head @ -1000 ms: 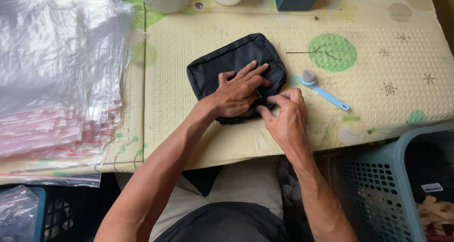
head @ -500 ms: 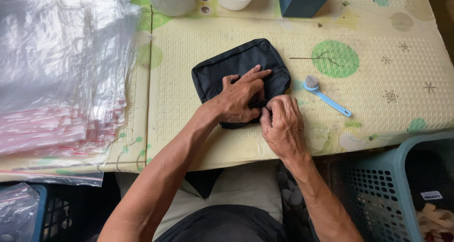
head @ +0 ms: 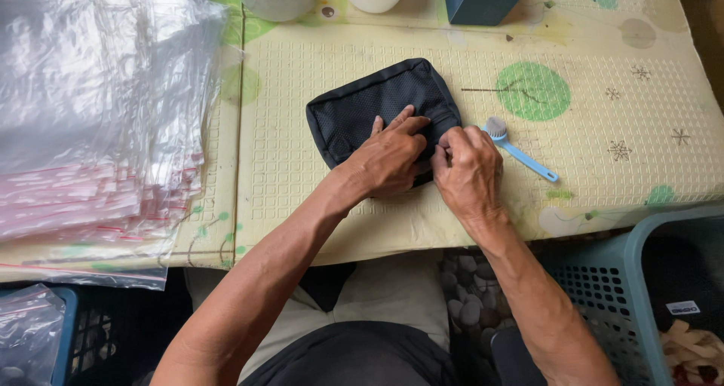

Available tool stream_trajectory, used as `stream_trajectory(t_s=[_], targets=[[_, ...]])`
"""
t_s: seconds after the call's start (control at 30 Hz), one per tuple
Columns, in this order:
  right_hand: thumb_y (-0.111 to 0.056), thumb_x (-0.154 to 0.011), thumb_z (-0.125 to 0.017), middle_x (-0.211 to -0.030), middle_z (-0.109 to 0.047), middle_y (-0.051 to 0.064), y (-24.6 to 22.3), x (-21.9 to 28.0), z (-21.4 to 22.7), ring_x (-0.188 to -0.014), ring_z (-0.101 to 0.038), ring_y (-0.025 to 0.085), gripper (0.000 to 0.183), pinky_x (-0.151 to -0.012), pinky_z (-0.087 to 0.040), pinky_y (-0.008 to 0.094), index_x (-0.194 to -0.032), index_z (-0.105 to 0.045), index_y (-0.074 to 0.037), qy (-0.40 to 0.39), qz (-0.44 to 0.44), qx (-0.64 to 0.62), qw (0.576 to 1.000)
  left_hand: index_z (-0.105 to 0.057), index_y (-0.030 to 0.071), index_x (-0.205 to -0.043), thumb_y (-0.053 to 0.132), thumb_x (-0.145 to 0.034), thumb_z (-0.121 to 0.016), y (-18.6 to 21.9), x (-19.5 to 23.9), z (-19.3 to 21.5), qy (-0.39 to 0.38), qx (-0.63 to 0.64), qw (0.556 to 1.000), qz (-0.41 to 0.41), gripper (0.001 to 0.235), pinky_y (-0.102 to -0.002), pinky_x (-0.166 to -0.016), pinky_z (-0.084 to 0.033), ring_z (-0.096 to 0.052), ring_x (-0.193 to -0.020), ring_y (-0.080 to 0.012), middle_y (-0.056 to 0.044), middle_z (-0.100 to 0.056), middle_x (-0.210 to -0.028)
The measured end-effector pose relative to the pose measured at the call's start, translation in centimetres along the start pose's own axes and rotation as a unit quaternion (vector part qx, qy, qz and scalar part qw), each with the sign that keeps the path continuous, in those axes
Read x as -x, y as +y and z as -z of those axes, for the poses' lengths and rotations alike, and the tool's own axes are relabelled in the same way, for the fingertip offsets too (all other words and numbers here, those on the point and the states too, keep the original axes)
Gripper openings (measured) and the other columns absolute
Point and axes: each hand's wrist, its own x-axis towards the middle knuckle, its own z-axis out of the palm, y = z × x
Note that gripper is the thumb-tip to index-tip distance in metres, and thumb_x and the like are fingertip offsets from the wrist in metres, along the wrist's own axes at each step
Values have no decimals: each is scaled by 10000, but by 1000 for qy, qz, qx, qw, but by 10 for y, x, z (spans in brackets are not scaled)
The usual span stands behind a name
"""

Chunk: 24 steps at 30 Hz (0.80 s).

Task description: The person cleans a small black bag using a blue brush, scrubbing the surface and edges. They then manipulate the bag's zipper and handle, and finally pick up a small metal object from a nearby container.

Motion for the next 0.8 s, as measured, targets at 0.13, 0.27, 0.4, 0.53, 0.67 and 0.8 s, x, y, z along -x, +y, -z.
stream_trajectory(t_s=[0.13, 0.27, 0.4, 0.53, 0.67, 0.8], targets=[[-149, -862, -778, -792, -574, 48, 4, 5, 3, -795, -679, 305, 153, -710, -561, 426, -932, -644, -127, -22, -38, -30, 999, -697, 65, -1108, 218, -776, -646, 0, 7, 0, 34, 7, 999, -11, 369, -739, -1114, -330, -292, -1514, -423, -130, -466, -1524], [-185, -877, -759, -783, -599, 39, -14, 13, 19, -772, -695, 282, 119, -706, -572, 409, -954, -702, -115, -67, -69, -15, 995, -688, 58, -1093, 201, -782, -618, 4, 10, 3, 61, -10, 998, 2, 349, -715, -1101, -370, -338, -1495, -414, -124, -490, -1498], [-138, -897, -689, -785, -547, 120, -18, 18, 13, -779, -669, 391, 101, -699, -551, 491, -938, -629, -68, -66, -56, 29, 996, -673, 58, -1094, 204, -775, -603, 9, 12, 9, 58, -24, 998, 1, 358, -724, -1084, -384, -352, -1485, -418, -119, -492, -1498], [-153, -929, -628, -826, -522, 99, -3, 19, 3, -759, -657, 352, 116, -662, -558, 449, -969, -566, -63, -83, -15, 106, 991, -672, 67, -1162, 184, -785, -619, 12, 17, 3, 57, -45, 997, 15, 398, -758, -1037, -391, -380, -1462, -441, -120, -524, -1451], [-140, -911, -640, -879, -516, 87, 23, 9, -8, -780, -655, 333, 163, -656, -561, 410, -975, -526, -42, -76, 36, 235, 968, -676, 74, -1162, 177, -803, -616, 9, 16, -5, 80, -38, 996, -18, 378, -730, -1011, -435, -412, -1443, -437, -125, -556, -1407], [-105, -903, -662, -848, -507, 112, 21, -2, 8, -732, -639, 390, 172, -593, -537, 466, -977, -538, -11, -94, 12, 131, 987, -681, 112, -1142, 216, -765, -694, 2, 16, -12, 86, -33, 995, -33, 392, -710, -989, -480, -434, -1436, -399, -92, -562, -1400]])
